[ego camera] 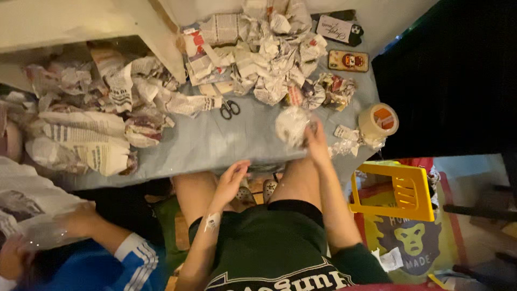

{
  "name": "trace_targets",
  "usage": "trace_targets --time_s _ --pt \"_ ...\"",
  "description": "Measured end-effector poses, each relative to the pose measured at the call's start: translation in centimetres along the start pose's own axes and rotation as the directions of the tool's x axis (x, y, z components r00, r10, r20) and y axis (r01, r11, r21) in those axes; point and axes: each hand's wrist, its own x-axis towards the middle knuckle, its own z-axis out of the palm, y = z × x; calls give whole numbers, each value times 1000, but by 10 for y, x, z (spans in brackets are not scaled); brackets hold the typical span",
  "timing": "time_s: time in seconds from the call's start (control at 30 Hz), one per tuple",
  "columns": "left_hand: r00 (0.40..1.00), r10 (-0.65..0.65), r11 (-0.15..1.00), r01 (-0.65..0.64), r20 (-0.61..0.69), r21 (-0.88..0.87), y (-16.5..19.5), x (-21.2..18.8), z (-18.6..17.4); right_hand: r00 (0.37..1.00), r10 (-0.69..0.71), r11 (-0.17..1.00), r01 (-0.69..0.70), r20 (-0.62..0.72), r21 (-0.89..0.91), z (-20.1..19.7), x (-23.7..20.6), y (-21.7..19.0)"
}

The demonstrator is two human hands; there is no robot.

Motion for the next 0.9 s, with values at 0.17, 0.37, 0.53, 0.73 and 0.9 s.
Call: trace_targets --time_s 0.17,0.37,0.53,0.73,0.9 --pt "993 -14 999 9 -115 -43 -9 15 -29 981 -196 967 193 0 164 8 110 -103" --pt "968 -2 997 -19 -252 -81 3 11 -71 981 -128 725 -9 147 688 66 236 -213" --pt "930 -13 994 -26 -366 -104 7 10 -99 984 14 980 22 -175 198 94 263 -202" --pt "938 122 993 -116 -324 39 1 29 -101 915 -331 856 187 -233 -482 84 257 -165" --pt "951 42 992 -3 -306 126 -1 31 -85 707 -706 368 416 42 -831 84 226 -158"
